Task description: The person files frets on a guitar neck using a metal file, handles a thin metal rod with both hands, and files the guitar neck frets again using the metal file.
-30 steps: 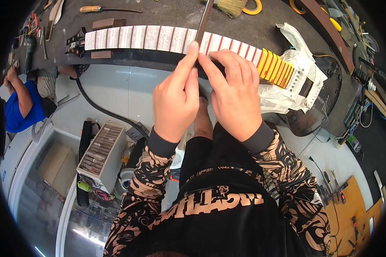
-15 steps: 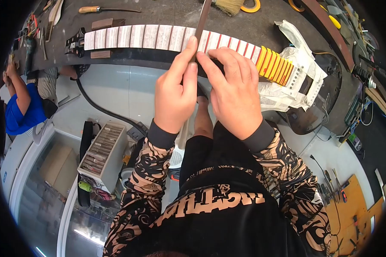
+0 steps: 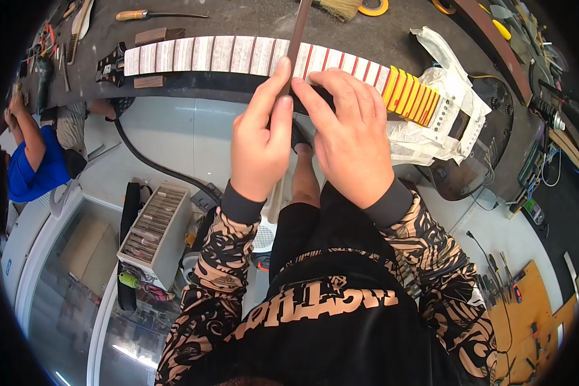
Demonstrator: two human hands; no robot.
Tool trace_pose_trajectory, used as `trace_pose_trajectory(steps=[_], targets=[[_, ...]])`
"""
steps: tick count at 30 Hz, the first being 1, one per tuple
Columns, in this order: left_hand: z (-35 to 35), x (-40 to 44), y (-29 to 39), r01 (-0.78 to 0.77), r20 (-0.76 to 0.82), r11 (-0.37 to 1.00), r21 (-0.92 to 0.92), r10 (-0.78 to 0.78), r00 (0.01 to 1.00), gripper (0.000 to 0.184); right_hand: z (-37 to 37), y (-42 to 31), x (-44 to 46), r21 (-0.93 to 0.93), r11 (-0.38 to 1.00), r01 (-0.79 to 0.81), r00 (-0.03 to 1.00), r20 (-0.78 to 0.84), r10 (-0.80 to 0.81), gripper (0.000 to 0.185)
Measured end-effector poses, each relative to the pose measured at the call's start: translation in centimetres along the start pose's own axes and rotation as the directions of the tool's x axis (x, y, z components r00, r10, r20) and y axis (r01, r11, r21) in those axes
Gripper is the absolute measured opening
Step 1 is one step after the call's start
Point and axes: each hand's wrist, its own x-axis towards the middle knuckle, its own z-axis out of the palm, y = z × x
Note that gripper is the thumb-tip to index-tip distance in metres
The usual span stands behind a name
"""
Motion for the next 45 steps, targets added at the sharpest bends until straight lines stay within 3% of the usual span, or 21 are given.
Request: trace_pose_trajectory(steps=[3, 5, 6, 9, 14, 16, 20, 24, 30, 33, 38, 45], targets=[[-1.4, -3.8, -0.2, 0.02, 0.026, 0.996, 0.082, -0.023, 0.999, 0.054, 0.0, 0.0, 0.0, -0.002, 1.0, 0.002, 1.0, 0.001, -0.002, 0.08], [-2.9, -9.5, -1.0, -0.049, 0.01, 0.983, 0.176, 0.048, 0.999, 0.058, 0.0, 0.0, 0.0, 0.007, 1.0, -0.002, 1.0, 0.001, 0.002, 0.08], [-4.2, -12.8, -1.3, 0.029, 0.06, 0.975, 0.222, -0.044, 0.997, 0.061, 0.0, 0.0, 0.0, 0.013, 1.0, 0.0, 1.0, -0.001, 0.0, 0.08], [-4.9, -14.2, -0.9, 0.052, 0.071, 0.959, 0.278, -0.074, 0.995, 0.063, -0.1, 0.0, 0.1, 0.013, 1.0, 0.004, 1.0, -0.002, -0.004, 0.08], [0.3, -0.5, 0.2, -0.084, -0.031, 0.961, 0.263, 0.095, 0.995, 0.058, 0.3, 0.0, 0.0, -0.007, 1.0, -0.005, 1.0, -0.018, 0.005, 0.079], [0.5, 0.2, -0.3, -0.11, -0.035, 0.962, 0.251, 0.122, 0.992, 0.058, 0.4, 0.1, -0.2, -0.019, 1.0, 0.004, 1.0, -0.015, -0.004, 0.08], [-2.4, -9.8, -1.3, -0.06, 0.006, 0.969, 0.241, 0.061, 0.998, 0.062, 0.3, 0.1, -0.2, -0.027, 1.0, 0.012, 1.0, -0.013, -0.012, 0.081], [-5.2, -15.1, -1.0, 0.028, 0.109, 0.927, 0.373, -0.074, 0.991, 0.06, 0.2, 0.2, -0.1, -0.02, 1.0, 0.012, 1.0, -0.01, -0.012, 0.082], [0.9, 0.9, -0.3, -0.124, -0.059, 0.956, 0.268, 0.144, 0.988, 0.06, 0.8, 0.1, -0.4, -0.043, 0.999, 0.009, 1.0, -0.024, -0.01, 0.08], [-0.4, -3.3, -1.2, -0.118, -0.046, 0.964, 0.237, 0.133, 0.99, 0.061, 0.8, 0.2, -0.3, -0.049, 0.999, 0.022, 0.999, -0.03, -0.023, 0.08], [-5.5, -17.4, -2.5, -0.009, 0.054, 0.959, 0.284, -0.007, 0.998, 0.061, 0.7, 0.3, -0.2, -0.044, 0.999, 0.022, 0.999, -0.027, -0.023, 0.078], [-5.6, -17.8, -3.2, 0.066, 0.041, 0.982, 0.18, -0.075, 0.996, 0.062, 0.8, 0.3, -0.2, -0.042, 0.999, 0.027, 0.999, -0.04, -0.029, 0.078]])
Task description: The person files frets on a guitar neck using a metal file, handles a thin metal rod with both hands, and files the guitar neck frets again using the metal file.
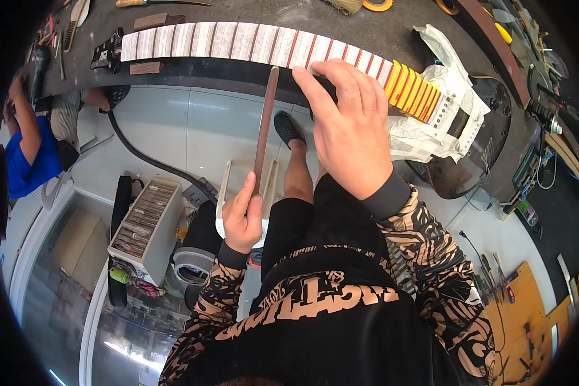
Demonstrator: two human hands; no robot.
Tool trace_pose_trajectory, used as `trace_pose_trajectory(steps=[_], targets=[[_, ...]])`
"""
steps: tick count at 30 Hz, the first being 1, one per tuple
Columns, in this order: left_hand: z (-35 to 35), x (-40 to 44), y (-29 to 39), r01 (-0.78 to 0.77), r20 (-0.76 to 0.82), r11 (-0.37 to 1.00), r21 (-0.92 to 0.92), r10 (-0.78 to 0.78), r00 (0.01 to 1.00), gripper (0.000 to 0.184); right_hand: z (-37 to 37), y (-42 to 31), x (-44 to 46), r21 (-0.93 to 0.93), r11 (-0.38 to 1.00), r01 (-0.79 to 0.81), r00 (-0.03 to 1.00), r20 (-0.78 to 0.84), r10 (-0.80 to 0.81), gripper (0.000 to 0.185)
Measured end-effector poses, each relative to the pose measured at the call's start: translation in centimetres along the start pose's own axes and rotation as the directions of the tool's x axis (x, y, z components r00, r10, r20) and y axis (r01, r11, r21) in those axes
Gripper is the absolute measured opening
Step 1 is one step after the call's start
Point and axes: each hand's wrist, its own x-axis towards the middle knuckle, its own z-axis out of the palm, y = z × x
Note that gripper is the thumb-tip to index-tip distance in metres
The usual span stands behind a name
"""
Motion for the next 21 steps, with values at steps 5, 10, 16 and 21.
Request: trace_pose_trajectory(steps=[5, 10, 16, 21], targets=[[0.4, 0.4, -0.3, -0.006, -0.002, 0.999, -0.042, 0.006, 1.0, 0.065, 0.0, -0.1, 0.0, -0.007, 1.0, 0.002, 1.0, 0.007, -0.002, 0.079], [0.5, 1.7, 0.7, 0.044, 0.025, 0.994, -0.101, -0.042, 0.999, 0.064, -0.3, -0.2, 0.0, 0.004, 1.0, -0.014, 1.0, 0.026, 0.014, 0.08], [3.9, 15.3, 3.9, -0.092, -0.06, 0.982, -0.163, 0.083, 0.995, 0.06, -0.2, -0.1, 0.0, -0.003, 1.0, -0.003, 1.0, 0.01, 0.003, 0.079], [2.2, 6.2, 2.0, -0.09, -0.042, 0.996, -0.001, 0.09, 0.995, 0.063, -0.3, -0.1, 0.1, 0.009, 1.0, 0.013, 1.0, 0.005, -0.013, 0.078]])
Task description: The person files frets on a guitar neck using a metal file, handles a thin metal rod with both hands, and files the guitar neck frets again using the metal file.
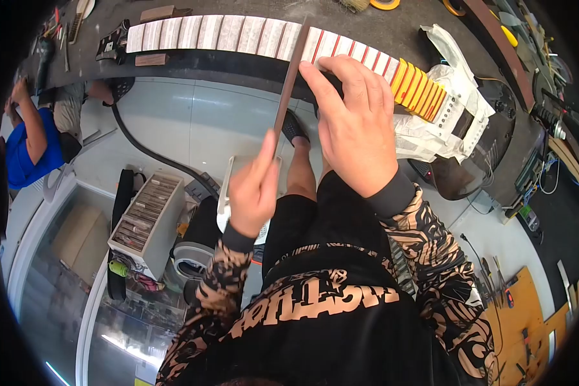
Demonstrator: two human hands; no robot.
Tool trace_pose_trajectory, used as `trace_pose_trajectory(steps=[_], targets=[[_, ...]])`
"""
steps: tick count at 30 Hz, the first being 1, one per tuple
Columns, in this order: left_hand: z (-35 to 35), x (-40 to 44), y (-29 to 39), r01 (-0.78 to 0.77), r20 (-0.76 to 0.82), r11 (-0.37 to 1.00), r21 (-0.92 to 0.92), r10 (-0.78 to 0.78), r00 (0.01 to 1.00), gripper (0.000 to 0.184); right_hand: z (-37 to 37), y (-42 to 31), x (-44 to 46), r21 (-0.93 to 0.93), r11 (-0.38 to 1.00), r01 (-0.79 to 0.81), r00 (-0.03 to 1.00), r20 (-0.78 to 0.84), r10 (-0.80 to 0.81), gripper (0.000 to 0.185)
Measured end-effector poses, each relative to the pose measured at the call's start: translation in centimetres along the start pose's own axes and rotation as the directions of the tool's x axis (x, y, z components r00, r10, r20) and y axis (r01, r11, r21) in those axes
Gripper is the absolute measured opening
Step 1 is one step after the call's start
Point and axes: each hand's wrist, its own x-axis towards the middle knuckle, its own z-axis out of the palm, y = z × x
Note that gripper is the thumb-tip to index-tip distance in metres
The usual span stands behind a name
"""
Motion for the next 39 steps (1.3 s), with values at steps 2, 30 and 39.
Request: trace_pose_trajectory(steps=[2, 30, 39], targets=[[-2.1, -6.5, -0.8, 0.027, 0.033, 0.995, 0.093, -0.03, 0.999, 0.065, 0.0, 0.2, -0.1, -0.003, 1.0, -0.003, 1.0, 0.005, 0.003, 0.078], [2.5, 9.8, 0.4, -0.062, -0.068, 0.983, -0.171, 0.051, 0.996, 0.061, -0.3, 0.0, 0.1, 0.002, 1.0, -0.001, 1.0, 0.007, 0.001, 0.078], [-3.1, -9.5, -0.7, 0.106, 0.024, 0.991, 0.083, -0.109, 0.994, 0.066, -0.1, 0.2, 0.0, 0.001, 1.0, 0.012, 1.0, 0.0, -0.012, 0.078]])
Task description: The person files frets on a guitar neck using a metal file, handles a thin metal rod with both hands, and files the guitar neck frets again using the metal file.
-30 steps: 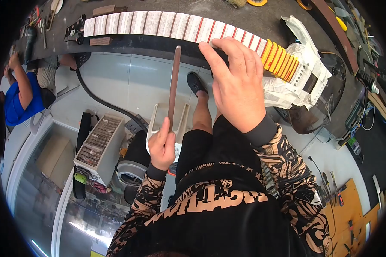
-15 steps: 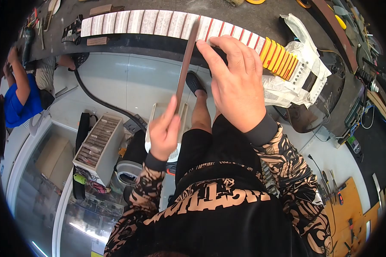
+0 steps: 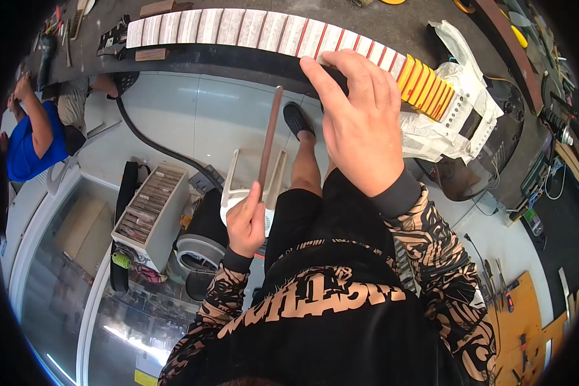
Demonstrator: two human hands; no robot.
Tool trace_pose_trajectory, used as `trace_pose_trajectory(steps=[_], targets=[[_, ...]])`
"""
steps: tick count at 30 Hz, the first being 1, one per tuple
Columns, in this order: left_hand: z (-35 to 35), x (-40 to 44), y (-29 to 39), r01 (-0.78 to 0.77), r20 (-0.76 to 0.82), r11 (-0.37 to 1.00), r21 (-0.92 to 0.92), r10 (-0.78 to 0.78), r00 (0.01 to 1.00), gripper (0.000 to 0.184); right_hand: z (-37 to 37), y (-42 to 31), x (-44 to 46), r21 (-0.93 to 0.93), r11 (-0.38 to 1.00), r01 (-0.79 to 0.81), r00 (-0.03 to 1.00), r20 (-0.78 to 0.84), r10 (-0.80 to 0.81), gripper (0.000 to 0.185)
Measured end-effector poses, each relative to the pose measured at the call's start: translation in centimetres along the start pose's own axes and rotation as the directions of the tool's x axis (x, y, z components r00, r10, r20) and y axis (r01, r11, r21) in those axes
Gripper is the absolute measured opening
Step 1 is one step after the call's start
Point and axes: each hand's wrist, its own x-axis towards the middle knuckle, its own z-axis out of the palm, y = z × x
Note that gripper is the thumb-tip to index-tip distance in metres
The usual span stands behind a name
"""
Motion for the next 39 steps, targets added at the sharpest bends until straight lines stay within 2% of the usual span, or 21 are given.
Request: trace_pose_trajectory(steps=[10, 16, 19, 22, 25, 29, 32, 35, 39], targets=[[1.0, 3.6, 0.6, -0.033, 0.014, 0.997, -0.067, 0.034, 0.999, 0.064, 0.0, 0.0, 0.1, -0.005, 1.0, 0.003, 1.0, 0.002, -0.003, 0.08], [0.2, 6.7, 2.7, 0.1, 0.111, 0.985, -0.142, -0.085, 0.99, 0.06, -0.1, 0.1, 0.2, 0.003, 1.0, -0.004, 1.0, -0.004, 0.004, 0.08], [3.0, 16.6, 4.4, -0.096, -0.034, 0.967, -0.236, 0.091, 0.995, 0.059, 0.0, 0.0, 0.2, 0.0, 1.0, -0.006, 1.0, -0.009, 0.006, 0.08], [4.0, 20.7, 4.8, -0.114, -0.031, 0.953, -0.28, 0.109, 0.994, 0.06, 0.1, -0.1, 0.1, -0.009, 1.0, -0.011, 1.0, -0.014, 0.011, 0.079], [2.7, 16.9, 4.4, -0.056, 0.009, 0.97, -0.238, 0.06, 0.998, 0.062, -0.1, -0.1, 0.3, 0.002, 1.0, -0.011, 1.0, -0.007, 0.011, 0.078], [-0.1, 4.4, 1.7, -0.035, 0.032, 0.998, -0.061, 0.037, 0.999, 0.069, -0.2, -0.2, 0.4, 0.005, 1.0, -0.021, 1.0, 0.003, 0.021, 0.078], [-0.7, 5.4, 1.9, -0.025, 0.129, 0.997, 0.078, 0.015, 0.992, 0.068, -0.1, -0.2, 0.3, -0.005, 1.0, -0.022, 1.0, -0.007, 0.022, 0.078], [0.0, 6.1, 2.2, -0.067, 0.059, 0.998, -0.018, 0.068, 0.996, 0.066, -0.3, 0.3, 1.2, -0.01, 1.0, -0.015, 0.998, -0.054, 0.014, 0.078], [-1.1, 4.5, 2.2, -0.077, 0.012, 0.994, -0.074, 0.078, 0.997, 0.066, -0.6, 0.0, 1.6, -0.056, 0.998, -0.006, 0.999, -0.035, 0.004, 0.078]])
